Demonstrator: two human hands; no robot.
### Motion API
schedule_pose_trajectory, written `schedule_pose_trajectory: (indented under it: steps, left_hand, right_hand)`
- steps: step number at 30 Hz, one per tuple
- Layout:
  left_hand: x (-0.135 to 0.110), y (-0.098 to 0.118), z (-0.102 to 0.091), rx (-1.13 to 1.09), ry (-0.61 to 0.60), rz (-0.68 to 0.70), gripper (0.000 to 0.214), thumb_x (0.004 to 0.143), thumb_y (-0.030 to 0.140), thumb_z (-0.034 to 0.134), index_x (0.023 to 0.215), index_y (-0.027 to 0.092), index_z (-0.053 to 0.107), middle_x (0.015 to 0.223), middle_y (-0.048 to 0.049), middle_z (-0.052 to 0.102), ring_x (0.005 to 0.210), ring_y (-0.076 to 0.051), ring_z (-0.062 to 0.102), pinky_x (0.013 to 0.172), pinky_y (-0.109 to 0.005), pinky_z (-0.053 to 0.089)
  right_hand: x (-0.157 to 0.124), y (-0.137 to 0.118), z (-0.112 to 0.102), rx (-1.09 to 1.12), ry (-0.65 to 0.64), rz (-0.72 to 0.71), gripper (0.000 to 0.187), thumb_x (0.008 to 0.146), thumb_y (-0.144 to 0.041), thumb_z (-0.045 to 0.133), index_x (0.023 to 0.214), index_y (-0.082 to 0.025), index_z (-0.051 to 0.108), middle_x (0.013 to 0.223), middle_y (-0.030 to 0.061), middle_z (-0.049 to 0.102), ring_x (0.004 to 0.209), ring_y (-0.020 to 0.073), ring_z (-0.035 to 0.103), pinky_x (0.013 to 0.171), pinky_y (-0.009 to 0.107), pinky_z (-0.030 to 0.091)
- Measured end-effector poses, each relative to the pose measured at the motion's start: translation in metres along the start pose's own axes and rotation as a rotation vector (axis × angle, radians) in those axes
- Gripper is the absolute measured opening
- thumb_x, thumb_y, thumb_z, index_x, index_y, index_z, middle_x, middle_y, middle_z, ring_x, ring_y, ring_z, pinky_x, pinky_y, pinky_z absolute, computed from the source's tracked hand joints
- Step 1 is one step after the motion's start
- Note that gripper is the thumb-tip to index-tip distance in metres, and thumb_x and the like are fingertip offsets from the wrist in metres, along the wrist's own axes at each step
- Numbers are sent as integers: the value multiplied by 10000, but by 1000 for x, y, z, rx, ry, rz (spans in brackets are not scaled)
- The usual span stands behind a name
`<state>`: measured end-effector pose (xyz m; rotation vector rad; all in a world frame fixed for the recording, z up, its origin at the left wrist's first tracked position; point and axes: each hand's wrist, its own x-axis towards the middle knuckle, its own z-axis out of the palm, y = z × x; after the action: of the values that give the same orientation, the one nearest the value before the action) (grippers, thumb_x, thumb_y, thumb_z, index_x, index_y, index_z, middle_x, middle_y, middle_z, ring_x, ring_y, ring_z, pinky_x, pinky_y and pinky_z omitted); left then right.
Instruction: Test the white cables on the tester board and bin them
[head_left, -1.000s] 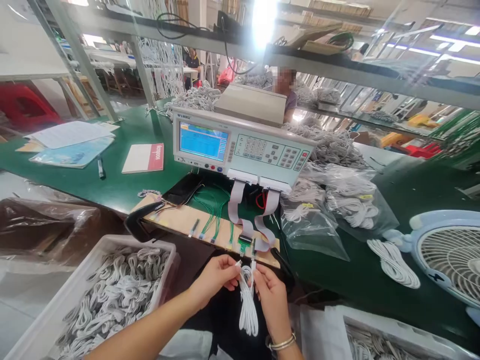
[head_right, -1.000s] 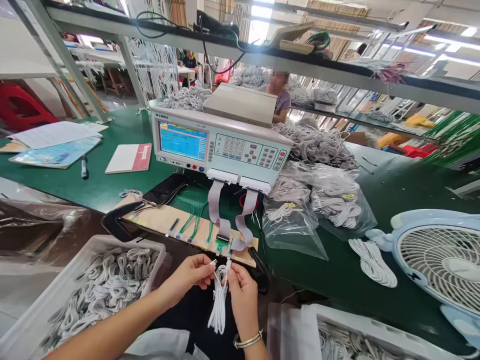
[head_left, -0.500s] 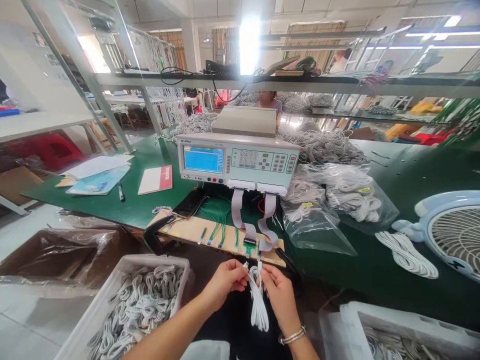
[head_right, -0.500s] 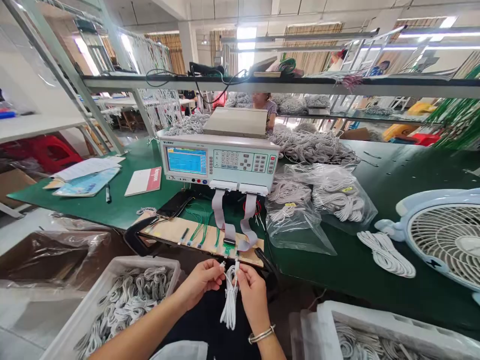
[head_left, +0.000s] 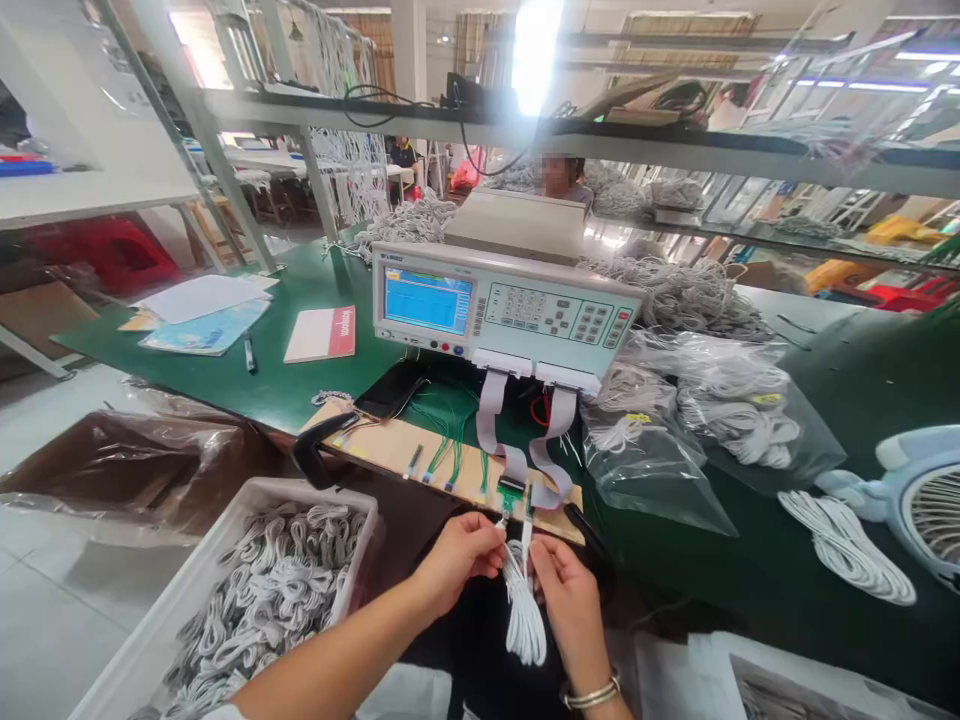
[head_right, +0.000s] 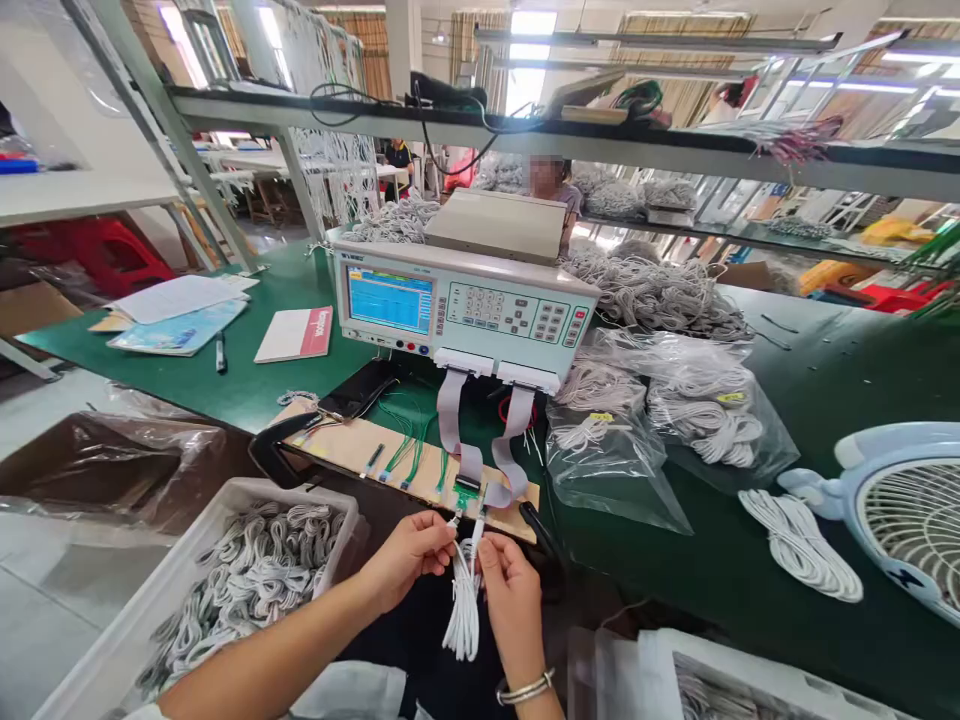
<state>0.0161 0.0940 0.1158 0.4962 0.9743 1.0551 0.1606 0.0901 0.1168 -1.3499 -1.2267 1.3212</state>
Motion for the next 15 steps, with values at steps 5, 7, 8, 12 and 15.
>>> schedule_pose_trajectory:
  steps: [5,7,8,12,15]
  left_hand:
    - [-2,-11,16,-153,99,49,263,590,340,647,593,127,492,561,-16,559,455,-54,455,471,-179,357]
    - [-4,-14,20,-225,111,60,255,608,340,639,610,119,511,576,-11,551,472,-44,450,494,-170,360]
    - [-4,-14,20,-248,108,63,250,609,336,639,620,116,521,585,-9,549,481,-42,448,503,-167,360]
    - [-4,-9,13,-206,51,35,253,566,323,676,641,112,559,575,4,528,472,-36,413,490,-162,330]
    - [-3,-1,7,-104,-4,-15,292,560,378,667,638,109,588,521,28,460,436,-33,359,437,-165,267]
  right_hand:
    - [-7,3,0,59,17,10,243,698,-358,583,812,-144,593,601,10,589,563,159,535,510,232,425]
    - [-10,4,4,140,16,50,244,690,-355,594,814,-145,590,639,19,603,594,164,548,545,240,437]
    - [-10,5,6,181,16,69,244,688,-352,598,818,-146,587,644,17,602,594,161,547,555,242,439]
    - [-9,5,6,315,41,126,246,667,-345,620,822,-157,584,587,-21,555,495,116,487,472,210,410]
    - [-2,4,1,315,21,183,229,647,-361,634,764,-171,585,557,-37,518,441,87,435,385,175,343]
